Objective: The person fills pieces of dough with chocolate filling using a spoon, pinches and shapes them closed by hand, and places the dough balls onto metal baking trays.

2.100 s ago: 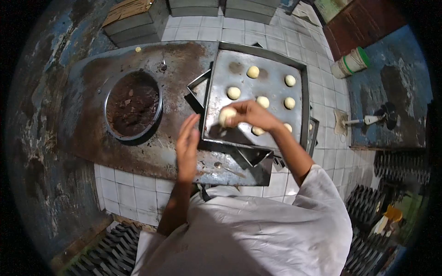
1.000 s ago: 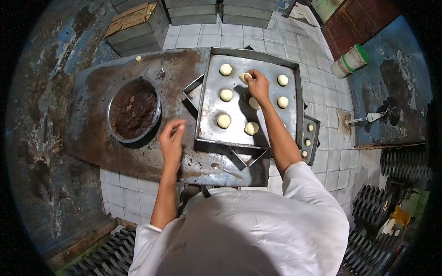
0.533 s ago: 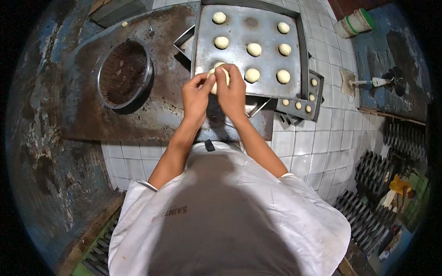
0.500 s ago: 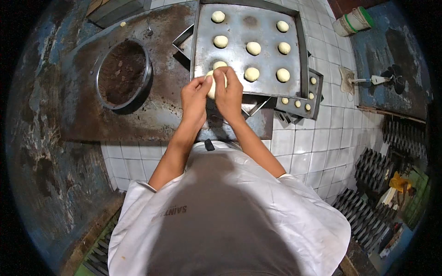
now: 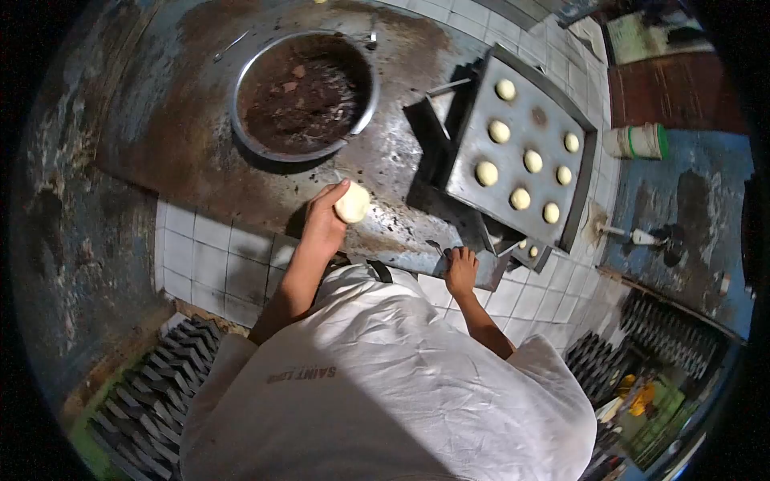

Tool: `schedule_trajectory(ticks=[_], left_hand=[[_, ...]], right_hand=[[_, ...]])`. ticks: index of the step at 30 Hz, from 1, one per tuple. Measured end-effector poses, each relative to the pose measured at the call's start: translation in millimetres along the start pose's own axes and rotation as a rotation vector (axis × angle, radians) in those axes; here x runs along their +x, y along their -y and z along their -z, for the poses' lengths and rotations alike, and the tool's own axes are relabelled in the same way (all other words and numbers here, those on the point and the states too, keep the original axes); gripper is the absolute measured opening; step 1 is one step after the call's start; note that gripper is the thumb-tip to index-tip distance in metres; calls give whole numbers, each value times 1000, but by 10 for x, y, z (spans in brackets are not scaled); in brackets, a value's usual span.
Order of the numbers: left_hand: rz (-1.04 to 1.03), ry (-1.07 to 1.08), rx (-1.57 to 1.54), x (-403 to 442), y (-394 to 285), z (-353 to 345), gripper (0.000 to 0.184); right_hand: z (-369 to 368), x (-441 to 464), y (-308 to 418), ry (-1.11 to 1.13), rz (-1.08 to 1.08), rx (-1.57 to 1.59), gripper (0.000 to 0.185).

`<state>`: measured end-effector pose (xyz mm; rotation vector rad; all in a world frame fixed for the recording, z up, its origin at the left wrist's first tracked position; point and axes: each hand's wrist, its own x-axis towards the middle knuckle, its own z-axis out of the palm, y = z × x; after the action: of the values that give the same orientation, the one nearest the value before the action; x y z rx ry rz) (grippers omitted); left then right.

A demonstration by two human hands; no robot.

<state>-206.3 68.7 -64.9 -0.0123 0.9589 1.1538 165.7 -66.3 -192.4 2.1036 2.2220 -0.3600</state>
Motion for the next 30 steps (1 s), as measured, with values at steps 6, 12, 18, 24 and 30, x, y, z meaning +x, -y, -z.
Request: schedule_trajectory(ticks=[6,12,18,24,30], left_hand=[[-96,-129,-99,0,-689,840,28],[-137,-138,-269,-91,-1060,1184,29],[-194,-249,-307,-234,-1229,1507,26],[-234,-299,-332,-277,-1190,1706,25],[-254,-200,-302,-190,-1191,1283,29]], right_hand=[[1290,1076,1311,37,186,305,50],[1570,2803,2706,-120,552,-117,27],[578,3749,3078,-24,363,-100,28],[655,3854,3268,183,361,-158,20],[1234,3889,2973,584,447,344,20]])
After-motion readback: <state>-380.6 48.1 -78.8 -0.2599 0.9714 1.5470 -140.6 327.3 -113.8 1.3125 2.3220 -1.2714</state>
